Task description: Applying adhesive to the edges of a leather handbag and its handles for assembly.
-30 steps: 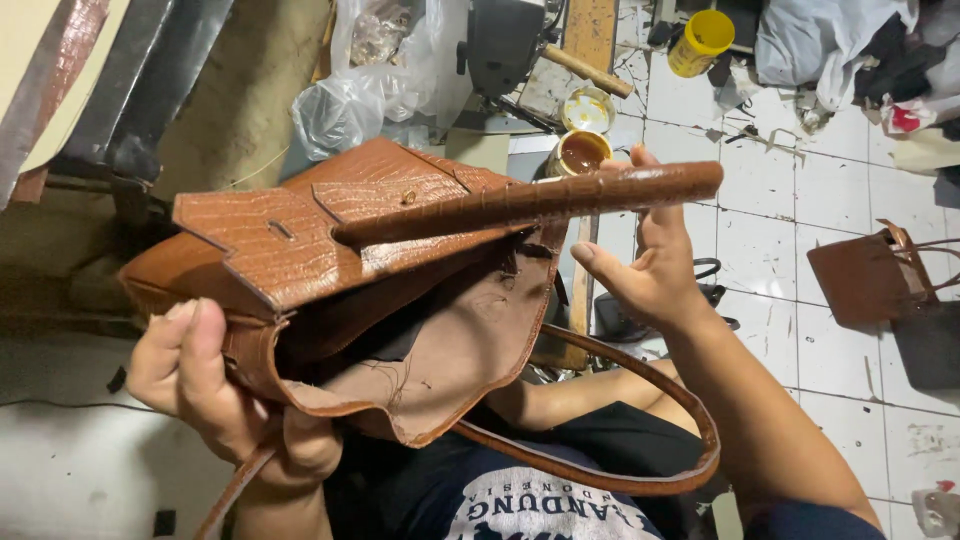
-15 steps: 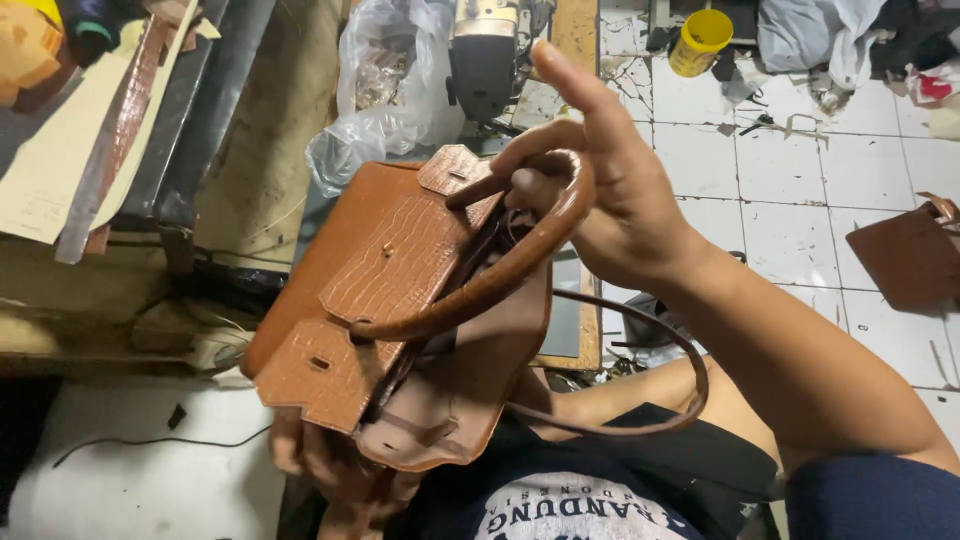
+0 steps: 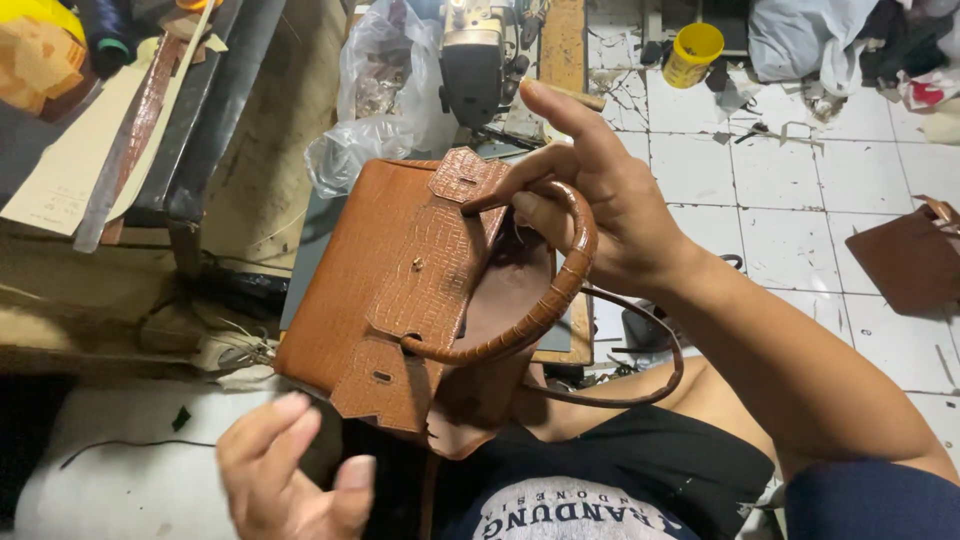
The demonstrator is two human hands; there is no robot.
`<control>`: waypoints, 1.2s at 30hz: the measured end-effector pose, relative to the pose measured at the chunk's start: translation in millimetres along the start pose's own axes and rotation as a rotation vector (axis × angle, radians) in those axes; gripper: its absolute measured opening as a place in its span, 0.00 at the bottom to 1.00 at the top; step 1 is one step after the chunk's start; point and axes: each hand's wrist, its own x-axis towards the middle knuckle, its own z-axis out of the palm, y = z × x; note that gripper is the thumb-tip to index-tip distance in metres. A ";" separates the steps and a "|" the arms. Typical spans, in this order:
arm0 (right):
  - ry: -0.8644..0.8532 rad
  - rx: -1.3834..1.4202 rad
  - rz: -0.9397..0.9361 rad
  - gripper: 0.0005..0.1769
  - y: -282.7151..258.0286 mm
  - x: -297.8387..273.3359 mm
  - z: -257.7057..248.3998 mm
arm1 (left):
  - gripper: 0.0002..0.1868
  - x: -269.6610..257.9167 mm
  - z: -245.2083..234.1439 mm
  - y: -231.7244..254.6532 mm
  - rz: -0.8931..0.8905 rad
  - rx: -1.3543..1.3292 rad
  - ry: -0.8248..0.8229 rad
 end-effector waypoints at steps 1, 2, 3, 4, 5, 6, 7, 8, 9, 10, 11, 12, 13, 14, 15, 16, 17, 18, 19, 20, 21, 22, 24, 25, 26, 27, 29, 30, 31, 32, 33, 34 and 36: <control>-0.008 0.001 -0.004 0.43 -1.4 -0.3 2.0 | 0.28 22.8 6.9 15.9 -0.003 0.005 0.007; -0.005 0.017 -0.014 0.42 -2.9 -0.7 4.0 | 0.38 45.7 13.5 31.8 0.072 -0.034 -0.146; 0.001 0.031 -0.025 0.41 -4.2 -1.1 5.8 | 0.49 69.3 20.5 46.6 0.147 -0.076 -0.300; -0.004 0.031 -0.030 0.41 -3.9 -2.5 8.0 | 0.49 82.2 27.3 54.0 0.146 -0.072 -0.294; 0.014 0.001 -0.011 0.42 -3.6 -4.1 9.1 | 0.35 96.4 35.2 61.0 0.170 -0.092 -0.365; 0.032 -0.029 0.007 0.42 -2.7 -5.5 9.3 | 0.23 111.0 43.8 68.2 0.195 -0.113 -0.435; 0.036 -0.032 0.007 0.42 2.0 -11.1 6.3 | 0.23 113.7 44.8 70.6 0.199 -0.116 -0.436; 0.049 -0.145 -0.062 0.44 7.2 -16.3 3.2 | 0.16 116.5 46.3 72.5 0.133 -0.175 -0.435; 0.054 -0.255 -0.130 0.45 12.9 -20.6 0.6 | 0.09 118.4 47.3 74.3 0.060 -0.232 -0.430; 0.050 -0.257 -0.130 0.45 13.0 -29.9 -3.8 | 0.09 115.1 46.4 72.1 0.057 -0.233 -0.428; 0.027 -0.535 -0.052 0.51 13.1 -39.4 -7.6 | 0.09 111.8 45.3 69.5 -0.001 -0.257 -0.414; 0.002 -0.813 0.029 0.58 13.2 -48.6 -11.2 | 0.10 108.7 43.8 66.6 -0.060 -0.281 -0.401; -0.005 -0.815 0.024 0.58 23.8 -60.7 -14.2 | 0.10 107.4 41.5 66.0 -0.064 -0.281 -0.393; -0.134 -0.910 0.226 0.56 34.4 -72.8 -17.3 | 0.10 105.8 39.1 65.2 -0.101 -0.269 -0.379; -0.264 -0.998 0.433 0.56 45.7 -86.5 -19.2 | 0.11 102.8 36.1 64.5 -0.140 -0.255 -0.368; -0.272 -0.998 0.430 0.56 51.7 -88.9 -14.5 | 0.11 100.3 34.2 64.1 -0.147 -0.254 -0.363; -0.314 -0.942 0.622 0.51 57.6 -91.7 -9.9 | 0.12 99.5 32.5 63.4 -0.162 -0.261 -0.363; -0.355 -0.880 0.813 0.47 63.4 -94.7 -6.4 | 0.12 99.0 31.6 63.6 -0.177 -0.267 -0.363; -0.350 -0.877 0.816 0.47 73.3 -99.6 -4.8 | 0.12 97.8 29.9 63.4 -0.173 -0.268 -0.368; -0.241 -0.786 0.761 0.46 83.4 -104.8 -3.8 | 0.11 96.7 28.8 63.6 -0.142 -0.253 -0.351; -0.129 -0.690 0.710 0.46 93.7 -111.4 -0.8 | 0.10 95.8 27.1 62.7 -0.110 -0.239 -0.341; -0.121 -0.683 0.718 0.46 103.2 -111.6 0.9 | 0.10 95.0 27.2 61.6 -0.105 -0.241 -0.353; 0.041 -0.618 0.508 0.46 120.6 -108.1 4.5 | 0.08 95.0 24.9 60.0 -0.118 -0.219 -0.273; 0.047 -0.616 0.503 0.46 126.3 -106.4 7.1 | 0.08 94.3 27.2 58.5 -0.111 -0.216 -0.273; 0.105 -0.608 0.403 0.45 131.9 -104.0 10.5 | 0.06 93.7 28.8 56.1 -0.068 -0.241 -0.260; 0.157 -0.597 0.302 0.45 138.0 -101.1 14.5 | 0.05 92.2 30.0 53.8 -0.029 -0.263 -0.246; 0.156 -0.619 0.284 0.45 149.3 -100.0 15.4 | 0.08 89.9 40.8 51.6 0.014 -0.248 -0.266; 0.154 -0.644 0.272 0.45 155.4 -100.6 17.4 | 0.11 87.4 45.6 50.1 0.054 -0.240 -0.289; 0.151 -0.642 0.273 0.45 162.6 -100.7 14.8 | 0.11 84.9 49.2 49.4 0.051 -0.238 -0.290; 0.045 -0.673 0.424 0.47 170.1 -101.0 11.7 | 0.14 82.4 53.3 48.9 -0.045 -0.264 -0.321; -0.060 -0.701 0.582 0.49 176.7 -105.2 8.1 | 0.16 79.0 58.3 49.0 -0.141 -0.295 -0.359; -0.061 -0.700 0.592 0.49 177.5 -109.7 8.2 | 0.16 79.4 58.7 49.5 -0.146 -0.300 -0.366; -0.070 -0.726 0.629 0.49 178.7 -113.6 4.8 | 0.15 83.2 60.9 49.9 -0.518 -0.651 -0.443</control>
